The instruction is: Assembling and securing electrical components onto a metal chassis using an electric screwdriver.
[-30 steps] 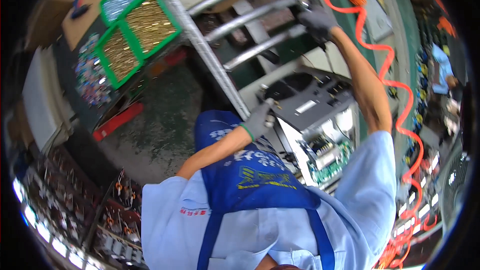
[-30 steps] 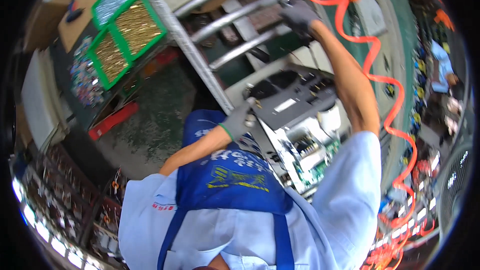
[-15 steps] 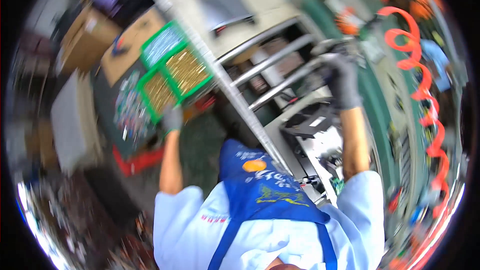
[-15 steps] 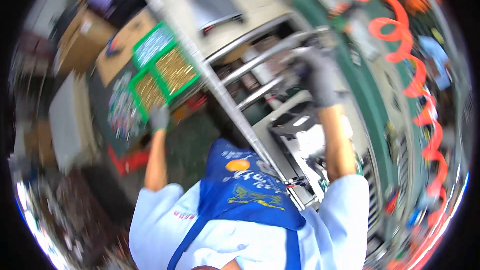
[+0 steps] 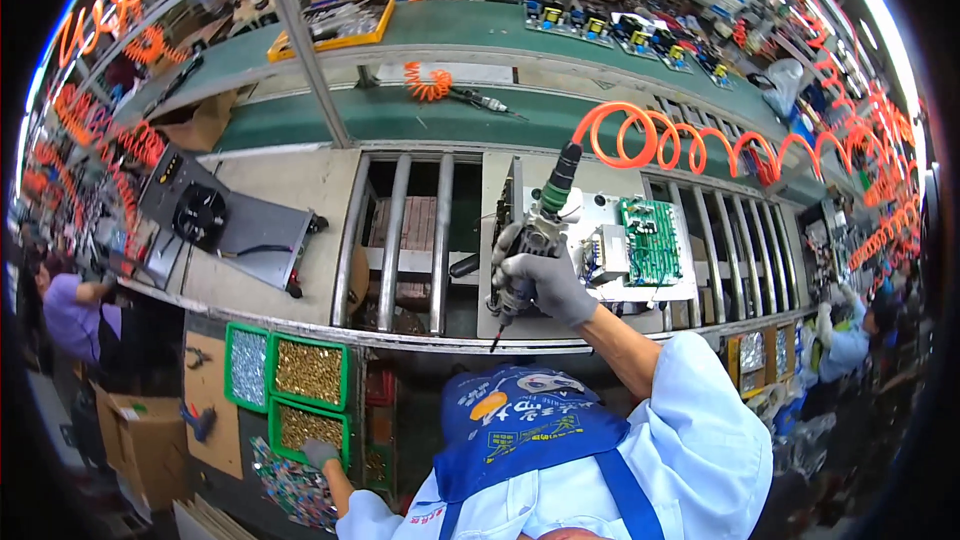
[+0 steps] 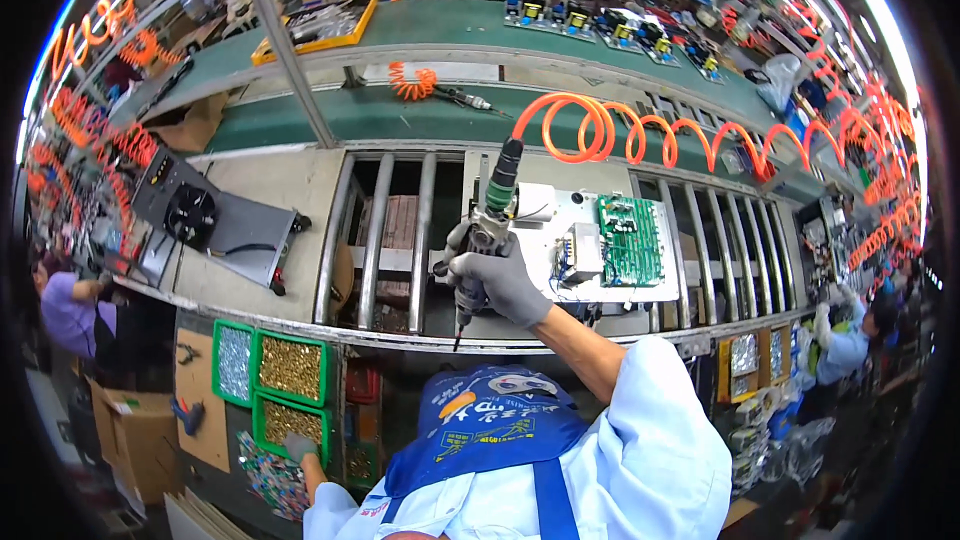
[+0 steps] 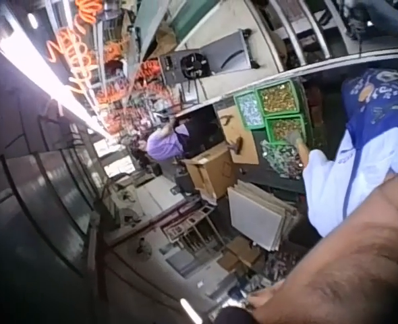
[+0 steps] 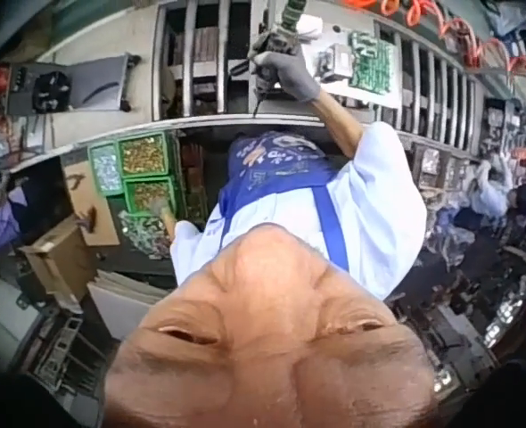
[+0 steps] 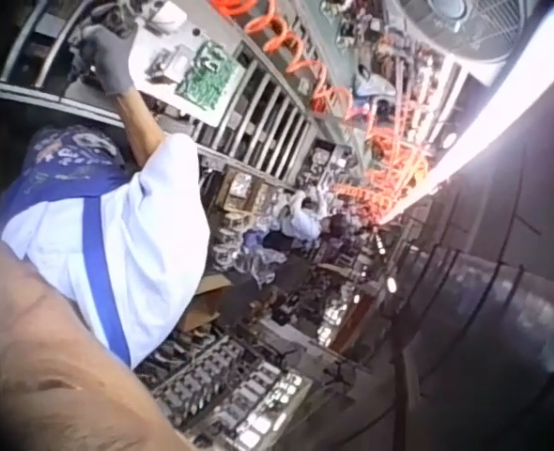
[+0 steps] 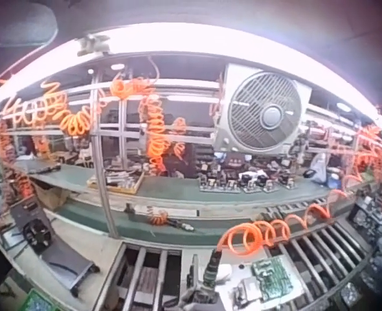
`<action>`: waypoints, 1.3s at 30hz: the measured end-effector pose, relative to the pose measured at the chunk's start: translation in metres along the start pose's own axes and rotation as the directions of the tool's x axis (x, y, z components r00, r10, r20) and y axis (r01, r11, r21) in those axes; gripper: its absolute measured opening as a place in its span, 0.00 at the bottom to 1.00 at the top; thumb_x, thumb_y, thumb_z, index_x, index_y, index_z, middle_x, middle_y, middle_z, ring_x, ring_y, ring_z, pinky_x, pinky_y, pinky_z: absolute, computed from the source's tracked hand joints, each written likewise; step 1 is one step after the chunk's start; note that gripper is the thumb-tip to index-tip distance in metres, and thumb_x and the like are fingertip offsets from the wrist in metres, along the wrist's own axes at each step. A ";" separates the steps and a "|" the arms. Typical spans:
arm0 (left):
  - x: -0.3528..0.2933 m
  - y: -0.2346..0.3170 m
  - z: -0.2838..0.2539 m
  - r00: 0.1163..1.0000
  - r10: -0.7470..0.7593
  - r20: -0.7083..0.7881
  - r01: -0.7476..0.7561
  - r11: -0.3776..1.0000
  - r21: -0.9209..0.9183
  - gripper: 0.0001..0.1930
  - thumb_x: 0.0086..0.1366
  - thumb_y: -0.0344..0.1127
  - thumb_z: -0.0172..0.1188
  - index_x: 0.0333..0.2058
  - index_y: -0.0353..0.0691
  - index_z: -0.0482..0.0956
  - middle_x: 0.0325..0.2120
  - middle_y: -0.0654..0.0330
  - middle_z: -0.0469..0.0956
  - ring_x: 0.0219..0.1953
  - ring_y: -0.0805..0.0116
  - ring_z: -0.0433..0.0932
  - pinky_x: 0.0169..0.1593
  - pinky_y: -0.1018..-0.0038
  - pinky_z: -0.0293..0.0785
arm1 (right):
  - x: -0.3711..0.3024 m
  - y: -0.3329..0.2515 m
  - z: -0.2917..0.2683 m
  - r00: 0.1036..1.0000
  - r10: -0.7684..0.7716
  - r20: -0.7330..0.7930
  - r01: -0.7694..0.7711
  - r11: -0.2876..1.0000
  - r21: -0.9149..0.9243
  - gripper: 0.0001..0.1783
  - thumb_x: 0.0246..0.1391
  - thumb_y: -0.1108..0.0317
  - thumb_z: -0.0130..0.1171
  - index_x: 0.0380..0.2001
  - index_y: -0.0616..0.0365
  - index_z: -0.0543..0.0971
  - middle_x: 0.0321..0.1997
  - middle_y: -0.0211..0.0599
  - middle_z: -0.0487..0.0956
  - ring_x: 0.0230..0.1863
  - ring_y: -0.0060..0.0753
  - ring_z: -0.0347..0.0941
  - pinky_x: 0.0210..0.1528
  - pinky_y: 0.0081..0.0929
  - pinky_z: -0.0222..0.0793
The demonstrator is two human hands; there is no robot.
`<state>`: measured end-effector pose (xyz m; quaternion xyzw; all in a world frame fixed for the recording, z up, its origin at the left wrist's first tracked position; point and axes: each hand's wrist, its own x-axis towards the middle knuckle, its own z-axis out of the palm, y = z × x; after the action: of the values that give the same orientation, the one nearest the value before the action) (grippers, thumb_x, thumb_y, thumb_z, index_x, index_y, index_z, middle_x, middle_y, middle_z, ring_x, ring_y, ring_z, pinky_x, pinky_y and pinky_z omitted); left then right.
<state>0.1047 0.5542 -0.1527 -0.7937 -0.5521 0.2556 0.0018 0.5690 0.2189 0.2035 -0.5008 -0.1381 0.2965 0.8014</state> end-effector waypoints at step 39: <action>0.004 -0.063 0.034 0.933 -0.268 -0.240 -0.001 0.666 -0.746 0.12 0.54 0.29 0.58 0.38 0.35 0.79 0.33 0.49 0.81 0.36 0.54 0.79 0.44 0.64 0.74 | -0.052 -0.009 -0.066 0.913 -0.245 -0.326 0.215 0.968 -0.126 0.13 0.38 0.79 0.52 0.32 0.60 0.72 0.29 0.38 0.73 0.26 0.29 0.73 0.31 0.28 0.74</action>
<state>0.0370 0.5729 -0.1664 -0.7145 -0.6568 -0.1251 -0.2060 0.5656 0.1366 0.1853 -0.5590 -0.0690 0.1032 0.8198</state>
